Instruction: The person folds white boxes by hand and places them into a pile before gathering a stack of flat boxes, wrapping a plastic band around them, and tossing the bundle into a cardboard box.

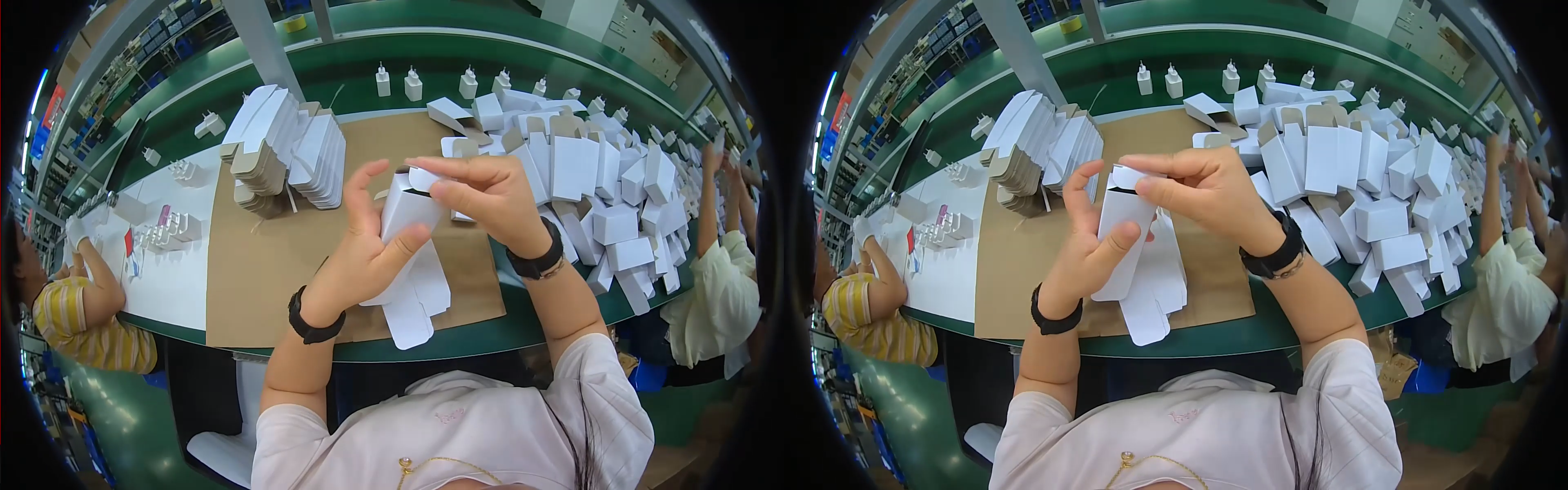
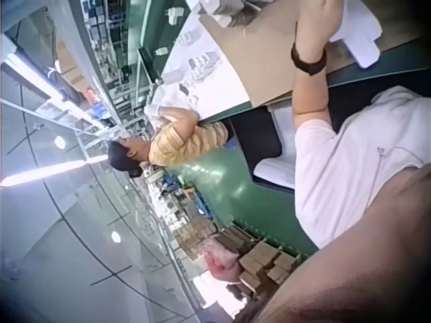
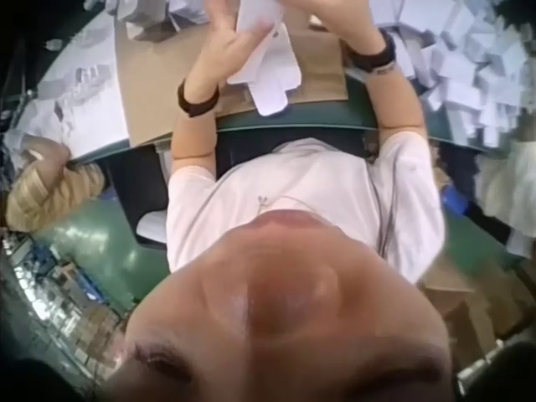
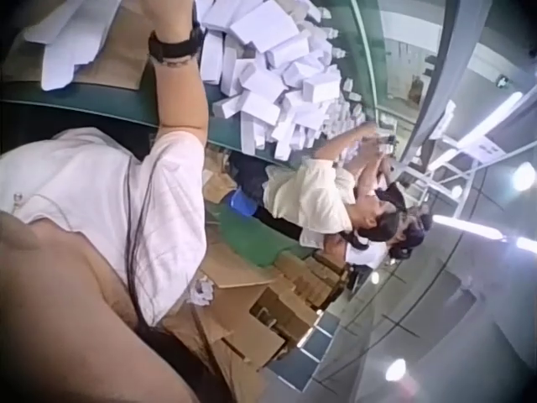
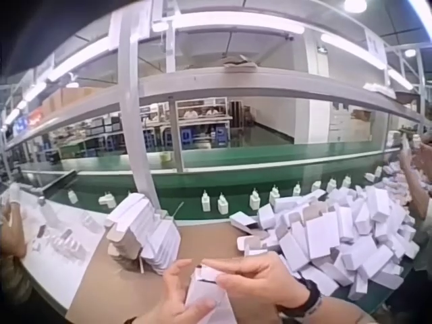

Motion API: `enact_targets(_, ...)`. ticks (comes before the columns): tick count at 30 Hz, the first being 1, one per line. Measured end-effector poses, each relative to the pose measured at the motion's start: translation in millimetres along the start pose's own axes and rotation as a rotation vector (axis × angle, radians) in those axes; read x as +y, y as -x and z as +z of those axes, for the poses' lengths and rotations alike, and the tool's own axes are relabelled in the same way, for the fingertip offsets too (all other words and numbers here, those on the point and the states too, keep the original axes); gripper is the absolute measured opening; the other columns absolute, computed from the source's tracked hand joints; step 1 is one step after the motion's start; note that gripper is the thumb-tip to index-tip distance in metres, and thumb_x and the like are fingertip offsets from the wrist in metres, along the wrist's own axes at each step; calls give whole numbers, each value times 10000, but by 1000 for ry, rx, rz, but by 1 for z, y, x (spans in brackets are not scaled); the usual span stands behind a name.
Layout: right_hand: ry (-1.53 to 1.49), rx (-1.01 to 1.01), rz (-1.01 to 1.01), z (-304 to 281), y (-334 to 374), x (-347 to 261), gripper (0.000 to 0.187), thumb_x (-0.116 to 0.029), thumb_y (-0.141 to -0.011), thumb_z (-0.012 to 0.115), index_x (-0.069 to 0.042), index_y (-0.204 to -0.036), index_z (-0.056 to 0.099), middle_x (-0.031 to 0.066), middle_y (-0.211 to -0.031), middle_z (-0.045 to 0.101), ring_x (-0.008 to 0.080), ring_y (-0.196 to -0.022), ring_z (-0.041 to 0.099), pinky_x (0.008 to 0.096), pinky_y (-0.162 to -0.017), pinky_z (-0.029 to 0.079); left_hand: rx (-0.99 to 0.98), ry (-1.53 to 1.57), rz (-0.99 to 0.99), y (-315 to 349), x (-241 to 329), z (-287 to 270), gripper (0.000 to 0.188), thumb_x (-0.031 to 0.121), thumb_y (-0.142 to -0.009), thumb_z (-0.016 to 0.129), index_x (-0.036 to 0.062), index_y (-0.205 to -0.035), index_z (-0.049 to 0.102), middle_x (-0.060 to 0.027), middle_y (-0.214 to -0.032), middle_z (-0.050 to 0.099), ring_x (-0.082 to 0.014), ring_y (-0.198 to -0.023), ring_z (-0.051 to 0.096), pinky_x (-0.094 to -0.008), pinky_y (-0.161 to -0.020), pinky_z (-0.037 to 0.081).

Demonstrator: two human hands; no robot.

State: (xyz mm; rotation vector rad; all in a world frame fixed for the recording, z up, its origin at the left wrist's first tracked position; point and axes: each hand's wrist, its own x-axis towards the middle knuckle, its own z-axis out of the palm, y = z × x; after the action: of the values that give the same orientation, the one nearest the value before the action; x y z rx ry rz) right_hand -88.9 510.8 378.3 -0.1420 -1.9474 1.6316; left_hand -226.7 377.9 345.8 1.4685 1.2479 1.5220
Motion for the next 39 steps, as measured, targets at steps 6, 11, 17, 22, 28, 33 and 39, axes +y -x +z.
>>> enact_targets(6,106,-102,-179,-2,-2,10,231,-85,-821,627,-14,-1039,653,125,-1095,623,130,-923,585,225,-733,461,21,30,-123,-3,8,-3,717,315,-900,535,67,-1330,17,-161,-1031,540,-175,-933,530,-292,-818,400)
enact_targets(11,374,57,-139,-10,4,-11,348,-38,-724,712,-13,-1062,634,114,-1111,618,115,-913,582,233,-739,464,85,-204,-59,-4,3,-11,630,356,-882,551,21,-1308,229,-185,-1047,540,-238,-945,540,-333,-848,400)
enact_targets(17,1590,872,-535,-118,28,-40,449,0,-656,669,-135,-1083,636,110,-1087,608,268,-952,570,327,-819,463,54,-1043,-324,0,3,-14,701,362,-625,768,-1,-1151,478,-244,-934,581,-379,-862,583,-407,-751,468)
enact_targets(22,1760,781,-405,-131,21,-20,379,-77,-702,672,-117,-1077,631,95,-1017,629,234,-919,580,311,-783,469,99,-953,-319,-3,-1,-19,675,234,-596,794,22,-1149,471,-255,-961,575,-391,-887,573,-405,-757,468)
enact_targets(28,756,-94,55,-7,10,13,422,-129,-762,666,-99,-1169,559,101,-843,644,143,-659,588,244,-630,480,296,-927,-140,-4,1,-25,678,125,-589,787,43,-1171,450,-246,-1007,566,-364,-886,571,-392,-736,471)
enact_targets(33,573,-33,35,24,9,31,540,-84,-768,652,-112,-1270,456,64,-743,582,122,-611,559,247,-582,475,408,-400,-166,-10,-2,-19,602,132,-629,771,57,-1152,482,-170,-868,606,-271,-694,580,-324,-630,470)
enact_targets(39,279,-56,170,6,4,30,576,8,-770,594,-82,-1305,402,31,-653,517,99,-522,545,244,-508,463,463,-920,-163,-6,2,-10,447,210,-714,717,51,-1091,538,-100,-686,604,-223,-584,577,-330,-557,453)
